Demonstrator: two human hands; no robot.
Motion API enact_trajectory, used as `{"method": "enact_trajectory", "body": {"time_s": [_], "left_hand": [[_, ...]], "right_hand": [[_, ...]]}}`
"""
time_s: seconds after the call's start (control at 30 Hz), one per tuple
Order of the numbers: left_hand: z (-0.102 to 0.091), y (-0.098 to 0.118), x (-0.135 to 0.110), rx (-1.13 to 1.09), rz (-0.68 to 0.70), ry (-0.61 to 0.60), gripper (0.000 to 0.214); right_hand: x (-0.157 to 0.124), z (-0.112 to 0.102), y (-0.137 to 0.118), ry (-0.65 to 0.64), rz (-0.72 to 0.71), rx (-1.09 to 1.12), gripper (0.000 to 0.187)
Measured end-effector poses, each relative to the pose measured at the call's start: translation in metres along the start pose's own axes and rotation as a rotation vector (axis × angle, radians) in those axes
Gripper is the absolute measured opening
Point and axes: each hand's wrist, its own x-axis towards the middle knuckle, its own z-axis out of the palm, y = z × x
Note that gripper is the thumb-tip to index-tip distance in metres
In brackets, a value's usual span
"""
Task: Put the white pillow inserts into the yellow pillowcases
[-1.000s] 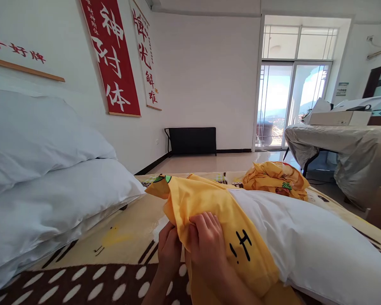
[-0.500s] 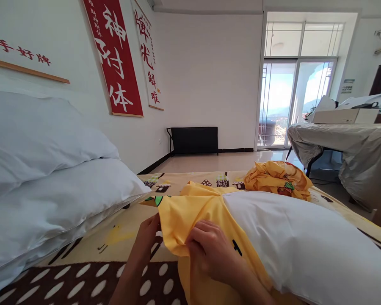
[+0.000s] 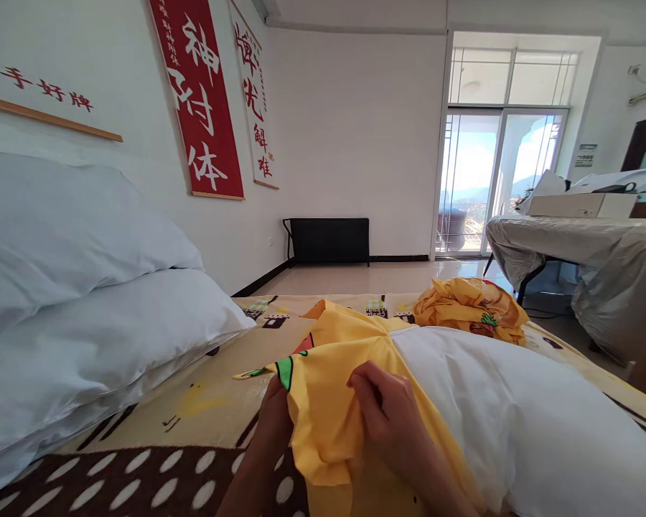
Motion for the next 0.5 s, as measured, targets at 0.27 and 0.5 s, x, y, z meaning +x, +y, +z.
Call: {"method": "enact_trajectory", "body": {"time_s": [0.27,0.5], "left_hand": [[0.033,-0.008,-0.033,-0.273,-0.224,0.104,0.024],[0.035,0.005,-0.037,-0.297,-0.247,-0.115,0.026]], "right_hand": [[-0.003,-0.004,-0.014,0.058,0.057,-0.071,0.021],[-0.009,0.001,-0.015,-0.131,0.03,-0.279,0.022]]}}
